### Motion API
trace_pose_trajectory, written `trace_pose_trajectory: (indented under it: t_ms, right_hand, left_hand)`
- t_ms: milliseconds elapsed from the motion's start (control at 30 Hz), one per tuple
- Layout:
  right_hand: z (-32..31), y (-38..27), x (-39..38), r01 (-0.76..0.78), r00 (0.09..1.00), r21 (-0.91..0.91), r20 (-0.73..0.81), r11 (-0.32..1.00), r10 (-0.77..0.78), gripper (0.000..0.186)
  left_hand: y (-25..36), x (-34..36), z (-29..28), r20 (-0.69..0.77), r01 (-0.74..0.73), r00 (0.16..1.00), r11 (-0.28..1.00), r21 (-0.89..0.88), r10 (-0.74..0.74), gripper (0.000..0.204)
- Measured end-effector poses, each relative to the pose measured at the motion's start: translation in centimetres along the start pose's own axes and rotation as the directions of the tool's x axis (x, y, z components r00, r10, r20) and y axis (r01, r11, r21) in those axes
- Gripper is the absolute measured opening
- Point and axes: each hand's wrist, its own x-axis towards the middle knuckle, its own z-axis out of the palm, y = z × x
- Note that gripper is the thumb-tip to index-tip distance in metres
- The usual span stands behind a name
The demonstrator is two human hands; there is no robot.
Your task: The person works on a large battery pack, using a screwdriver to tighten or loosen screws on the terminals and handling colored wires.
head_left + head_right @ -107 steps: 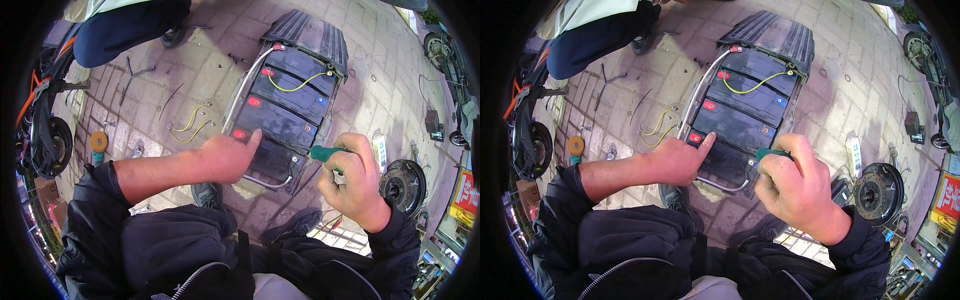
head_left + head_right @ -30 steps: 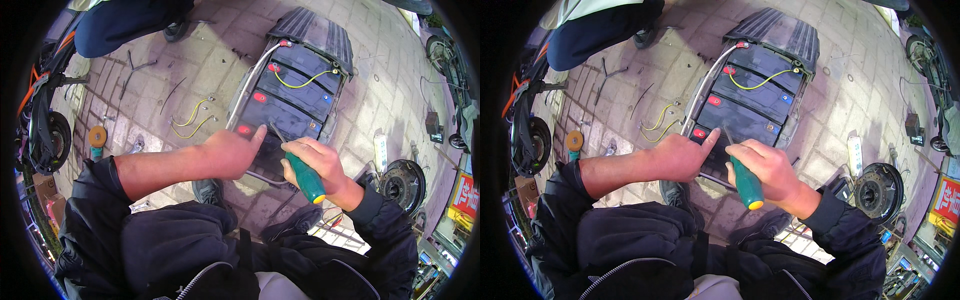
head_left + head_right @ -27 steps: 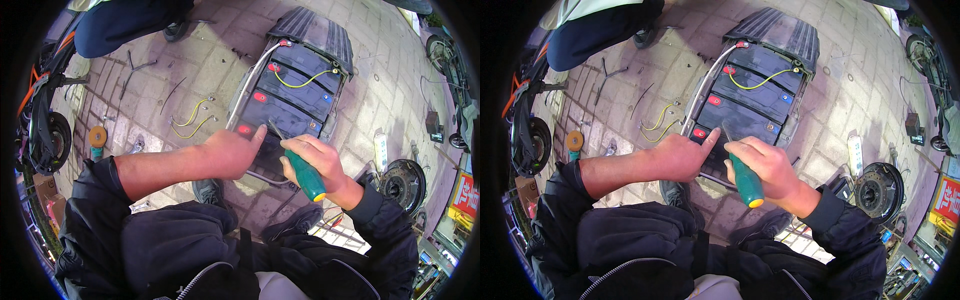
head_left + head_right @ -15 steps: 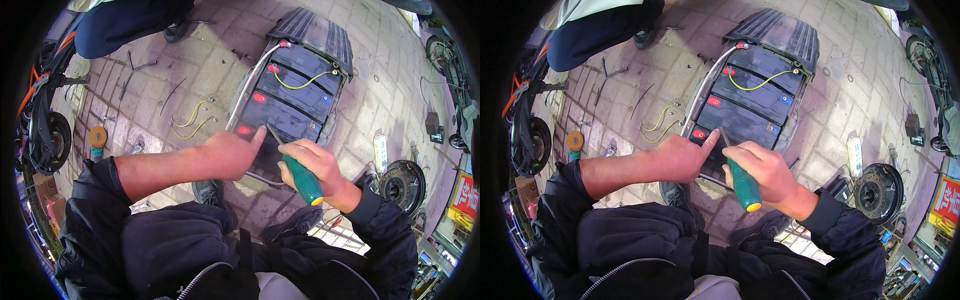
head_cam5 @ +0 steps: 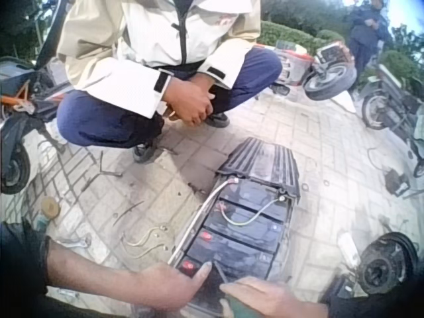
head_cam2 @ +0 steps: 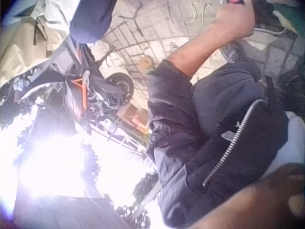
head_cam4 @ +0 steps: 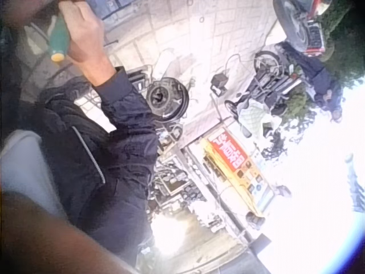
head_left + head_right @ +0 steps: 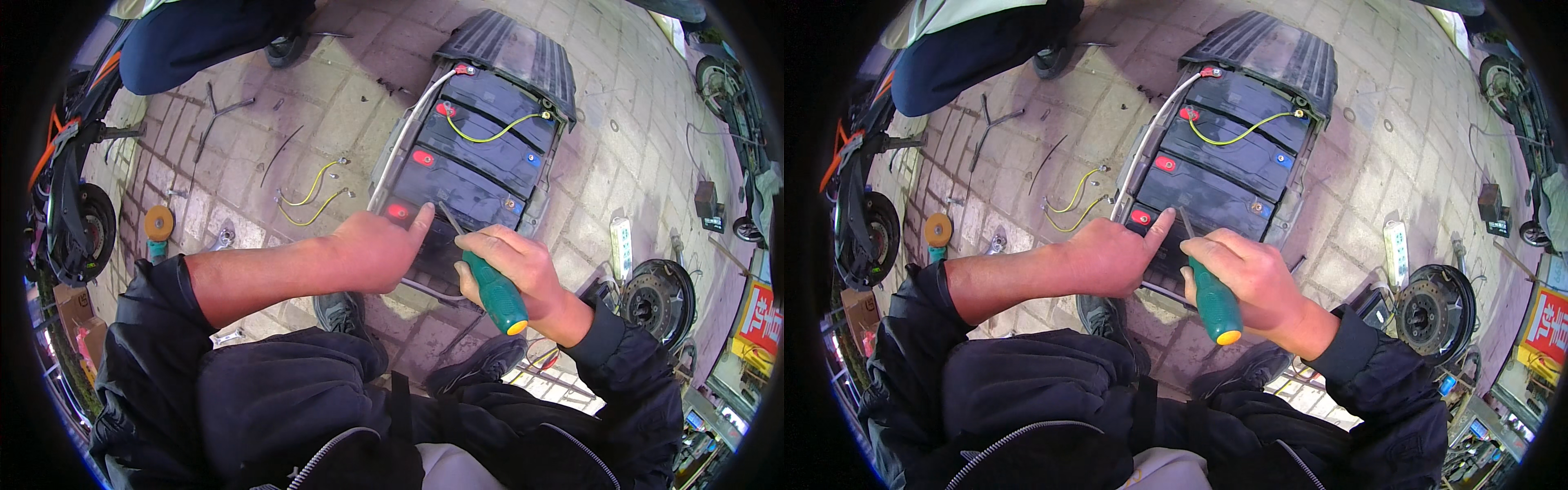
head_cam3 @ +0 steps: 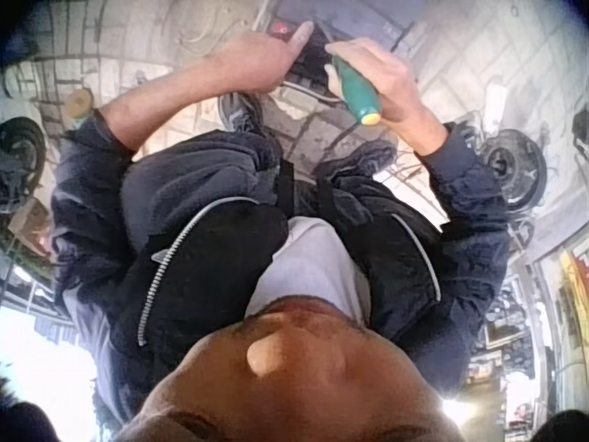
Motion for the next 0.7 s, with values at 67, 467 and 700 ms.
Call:
trace_pose_trajectory:
  t_ms: [67, 467, 700]
  right_hand:
    - [0.1, 0.0, 0.3, 0.01, 1.0, 0.005, -0.016, 1.0, -0.01, 0.03]
    - [-0.2, -0.3, 0.1, 0.012, 1.0, -0.031, -0.011, 0.999, -0.012, 0.031]
    - [-1.3, -1.1, -0.8, -0.046, 0.999, -0.026, 0.024, 0.999, 0.046, 0.026]
  left_hand:
    - [-0.1, 0.0, 0.2, -0.008, -0.005, 1.0, 1.0, 0.002, 0.005, 0.09]
    - [0.0, 0.0, -0.1, 0.032, 0.003, 0.999, 1.0, 0.009, -0.004, 0.094]
    - [-0.1, 0.1, 0.1, 0.003, -0.008, 1.0, 1.0, 0.0, 0.008, 0.092]
